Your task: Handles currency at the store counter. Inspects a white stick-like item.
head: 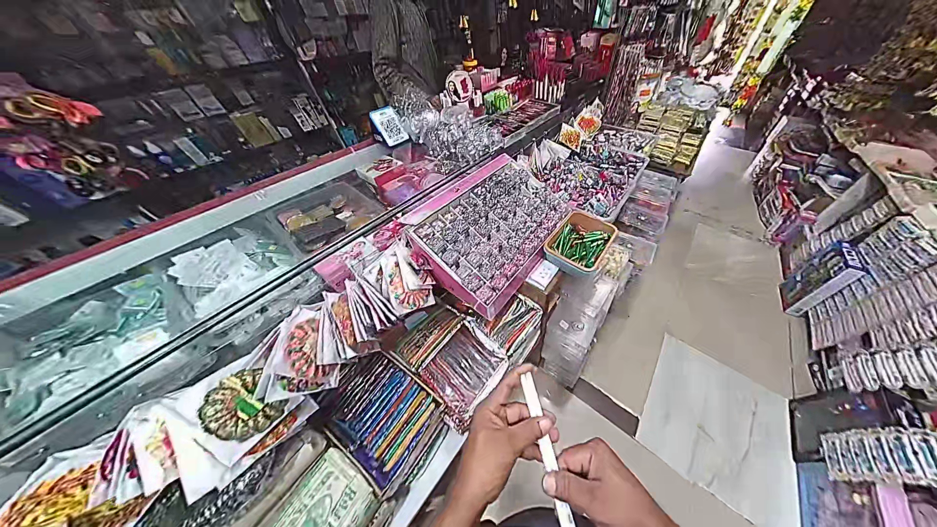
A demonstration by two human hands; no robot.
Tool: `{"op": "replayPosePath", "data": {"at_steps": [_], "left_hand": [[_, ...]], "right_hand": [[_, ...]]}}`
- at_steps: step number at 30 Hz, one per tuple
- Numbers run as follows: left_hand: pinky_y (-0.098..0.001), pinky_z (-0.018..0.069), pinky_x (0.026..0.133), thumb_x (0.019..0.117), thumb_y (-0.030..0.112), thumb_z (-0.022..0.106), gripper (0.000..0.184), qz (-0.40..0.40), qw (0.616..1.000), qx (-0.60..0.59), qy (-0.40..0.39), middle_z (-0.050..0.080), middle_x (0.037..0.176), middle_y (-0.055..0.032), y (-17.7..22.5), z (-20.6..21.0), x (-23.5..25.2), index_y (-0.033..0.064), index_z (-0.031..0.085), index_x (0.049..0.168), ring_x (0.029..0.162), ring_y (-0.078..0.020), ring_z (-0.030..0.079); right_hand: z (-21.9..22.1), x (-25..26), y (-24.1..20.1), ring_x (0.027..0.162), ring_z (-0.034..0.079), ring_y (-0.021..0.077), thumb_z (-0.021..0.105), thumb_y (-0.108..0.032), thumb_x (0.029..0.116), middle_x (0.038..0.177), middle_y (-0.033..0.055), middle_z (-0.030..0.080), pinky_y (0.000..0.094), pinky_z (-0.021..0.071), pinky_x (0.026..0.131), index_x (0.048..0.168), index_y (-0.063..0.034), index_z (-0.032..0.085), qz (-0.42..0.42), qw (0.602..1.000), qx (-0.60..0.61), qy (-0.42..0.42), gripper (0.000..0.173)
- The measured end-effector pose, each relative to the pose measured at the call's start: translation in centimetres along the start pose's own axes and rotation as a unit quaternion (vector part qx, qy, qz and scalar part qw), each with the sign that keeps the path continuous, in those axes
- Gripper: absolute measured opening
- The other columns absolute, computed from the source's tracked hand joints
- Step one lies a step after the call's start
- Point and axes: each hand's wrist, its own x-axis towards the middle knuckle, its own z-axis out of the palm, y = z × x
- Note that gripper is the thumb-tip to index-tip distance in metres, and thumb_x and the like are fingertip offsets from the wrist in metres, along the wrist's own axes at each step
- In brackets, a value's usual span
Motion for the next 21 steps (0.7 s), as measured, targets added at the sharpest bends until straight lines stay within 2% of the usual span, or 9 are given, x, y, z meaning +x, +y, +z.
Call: {"op": "replayPosePath", "data": {"at_steps": [1, 5, 10, 13, 17, 21], "left_hand": [[-0.0442, 0.0657, 0.065, 0.0853, -0.011, 0.070, 0.075, 0.027, 0.999, -0.001, 0.020, 0.075, 0.086, -0.0225, -0.1, 0.7, 0.9, 0.0057, 0.039, 0.152, 0.074, -0.0339, 0.076], [-0.0423, 0.0656, 0.060, 0.0841, -0.014, 0.069, 0.077, 0.125, 0.982, -0.014, 0.142, 0.075, 0.084, -0.0226, 0.5, 2.1, 3.6, 0.0061, 0.039, 0.152, 0.073, -0.0332, 0.077], [-0.0393, 0.0651, 0.058, 0.0840, -0.014, 0.068, 0.076, 0.175, 0.965, -0.020, 0.194, 0.075, 0.084, -0.0213, 1.0, 3.1, 5.3, 0.0062, 0.039, 0.151, 0.073, -0.0312, 0.077], [-0.0408, 0.0653, 0.059, 0.0841, -0.014, 0.069, 0.077, 0.177, 0.966, -0.012, 0.188, 0.075, 0.087, -0.0231, 1.9, 3.6, 6.3, 0.0062, 0.039, 0.152, 0.074, -0.0324, 0.077], [-0.0377, 0.0643, 0.058, 0.0838, -0.013, 0.070, 0.078, 0.147, 0.978, -0.033, 0.141, 0.074, 0.090, -0.0254, 3.3, 3.8, 6.8, 0.0078, 0.038, 0.152, 0.074, -0.0325, 0.077], [-0.0355, 0.0638, 0.058, 0.0867, -0.009, 0.071, 0.079, 0.162, 0.980, -0.055, 0.099, 0.074, 0.094, -0.0265, 4.3, 3.8, 7.2, 0.0103, 0.034, 0.154, 0.077, -0.0327, 0.077]], "right_hand": [[-1.5, 0.1, 0.0, 0.049, 0.044, 0.0045, 0.068, -0.031, 0.0984, 0.055, -0.0037, 0.051, 0.0276, 0.0352, 0.049, 0.068, -0.0062, 0.065, 0.001, 1.000, -0.014, -0.016, 0.039], [-5.9, 0.9, 0.5, 0.056, 0.055, 0.0021, 0.066, -0.027, 0.1003, 0.068, -0.0011, 0.068, 0.0252, 0.0444, 0.055, 0.080, -0.0031, 0.072, 0.009, 0.997, 0.020, -0.070, 0.032], [-8.2, 1.9, 0.2, 0.064, 0.060, 0.0013, 0.066, -0.020, 0.0989, 0.075, -0.0002, 0.072, 0.0234, 0.0495, 0.062, 0.090, -0.0009, 0.074, -0.021, 0.996, 0.057, -0.071, 0.022], [-8.7, 2.4, 0.0, 0.065, 0.063, 0.0011, 0.068, -0.018, 0.0982, 0.076, 0.0004, 0.074, 0.0240, 0.0508, 0.063, 0.089, -0.0008, 0.076, -0.049, 0.996, 0.054, -0.043, 0.021], [-8.5, 2.6, -0.4, 0.065, 0.063, 0.0000, 0.068, -0.017, 0.0968, 0.076, 0.0005, 0.074, 0.0230, 0.0509, 0.063, 0.087, 0.0001, 0.076, -0.118, 0.991, 0.057, -0.031, 0.021], [-7.8, 2.9, -1.0, 0.067, 0.065, 0.0013, 0.071, -0.016, 0.0955, 0.075, 0.0002, 0.073, 0.0224, 0.0531, 0.063, 0.085, 0.0001, 0.075, -0.153, 0.984, 0.095, 0.012, 0.020]]}}
